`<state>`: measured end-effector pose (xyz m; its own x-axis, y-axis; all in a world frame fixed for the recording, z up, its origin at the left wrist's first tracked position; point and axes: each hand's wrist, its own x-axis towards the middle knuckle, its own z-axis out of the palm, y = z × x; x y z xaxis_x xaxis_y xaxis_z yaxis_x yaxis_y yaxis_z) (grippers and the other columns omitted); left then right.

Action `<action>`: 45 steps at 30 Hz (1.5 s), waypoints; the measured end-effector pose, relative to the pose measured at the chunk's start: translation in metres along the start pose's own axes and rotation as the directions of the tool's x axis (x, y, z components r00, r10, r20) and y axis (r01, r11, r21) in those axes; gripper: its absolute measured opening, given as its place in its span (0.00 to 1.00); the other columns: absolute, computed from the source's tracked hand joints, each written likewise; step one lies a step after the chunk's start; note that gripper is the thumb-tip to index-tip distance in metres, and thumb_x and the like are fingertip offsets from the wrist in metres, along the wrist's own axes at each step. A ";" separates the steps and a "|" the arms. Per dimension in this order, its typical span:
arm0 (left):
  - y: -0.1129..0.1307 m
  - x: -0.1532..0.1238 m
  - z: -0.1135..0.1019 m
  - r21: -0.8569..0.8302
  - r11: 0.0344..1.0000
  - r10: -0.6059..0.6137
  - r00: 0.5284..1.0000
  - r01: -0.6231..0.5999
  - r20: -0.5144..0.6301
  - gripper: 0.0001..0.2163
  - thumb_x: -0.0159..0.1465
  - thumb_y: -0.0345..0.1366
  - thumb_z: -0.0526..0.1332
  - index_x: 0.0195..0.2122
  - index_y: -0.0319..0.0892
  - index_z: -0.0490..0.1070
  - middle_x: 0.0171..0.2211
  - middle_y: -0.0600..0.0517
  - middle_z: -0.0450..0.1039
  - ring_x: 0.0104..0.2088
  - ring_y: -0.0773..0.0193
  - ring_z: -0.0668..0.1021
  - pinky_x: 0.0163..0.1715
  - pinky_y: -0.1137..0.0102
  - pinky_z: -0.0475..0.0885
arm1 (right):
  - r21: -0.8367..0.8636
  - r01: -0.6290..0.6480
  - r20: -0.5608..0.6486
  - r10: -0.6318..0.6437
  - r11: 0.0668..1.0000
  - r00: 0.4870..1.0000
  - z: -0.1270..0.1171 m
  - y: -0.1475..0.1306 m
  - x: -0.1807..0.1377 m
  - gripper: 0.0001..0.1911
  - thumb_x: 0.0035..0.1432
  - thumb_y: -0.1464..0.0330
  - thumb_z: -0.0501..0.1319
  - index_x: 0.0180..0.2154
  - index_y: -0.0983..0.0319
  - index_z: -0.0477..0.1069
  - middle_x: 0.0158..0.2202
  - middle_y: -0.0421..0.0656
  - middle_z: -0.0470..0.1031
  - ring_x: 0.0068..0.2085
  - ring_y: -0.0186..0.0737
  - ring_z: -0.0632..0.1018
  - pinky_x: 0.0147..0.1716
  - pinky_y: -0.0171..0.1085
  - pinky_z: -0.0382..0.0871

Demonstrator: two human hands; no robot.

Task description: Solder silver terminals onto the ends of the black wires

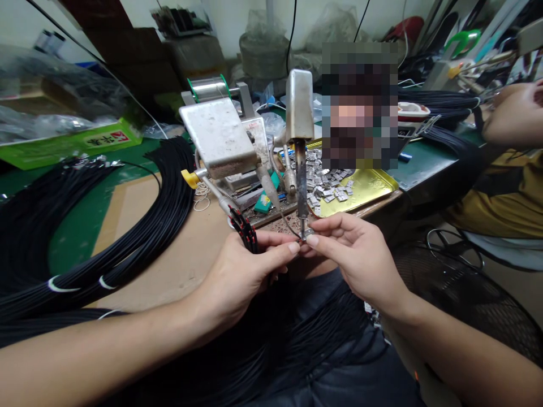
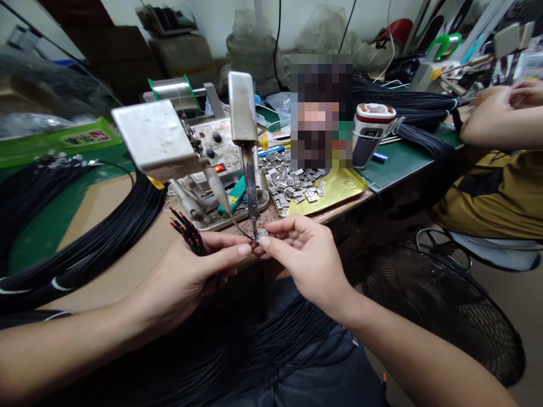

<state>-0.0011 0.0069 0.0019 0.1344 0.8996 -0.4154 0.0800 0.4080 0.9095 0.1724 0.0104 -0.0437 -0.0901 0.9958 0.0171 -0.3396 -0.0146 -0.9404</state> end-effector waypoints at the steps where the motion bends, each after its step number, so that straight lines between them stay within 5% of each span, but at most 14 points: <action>1: 0.000 0.000 0.000 0.000 1.000 -0.001 1.000 0.001 0.002 0.11 0.53 0.39 0.73 0.33 0.38 0.81 0.26 0.51 0.76 0.23 0.72 0.69 0.21 0.79 0.59 | 0.004 0.001 -0.001 -0.001 1.000 1.000 0.000 0.000 0.000 0.12 0.49 0.71 0.73 0.37 0.64 0.76 0.30 0.43 0.83 0.30 0.37 0.83 0.35 0.33 0.79; 45: 0.003 -0.004 0.002 -0.005 1.000 -0.003 1.000 0.003 0.008 0.11 0.53 0.38 0.73 0.33 0.38 0.79 0.22 0.54 0.74 0.21 0.72 0.71 0.19 0.79 0.62 | -0.144 0.012 -0.081 -0.024 0.989 0.996 0.005 -0.003 -0.012 0.11 0.48 0.66 0.73 0.31 0.61 0.75 0.29 0.43 0.81 0.32 0.44 0.82 0.34 0.40 0.77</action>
<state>0.0004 0.0043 0.0063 0.1421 0.8970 -0.4186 0.0755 0.4118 0.9081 0.1695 -0.0018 -0.0391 -0.0060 0.9999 0.0116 -0.2020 0.0102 -0.9793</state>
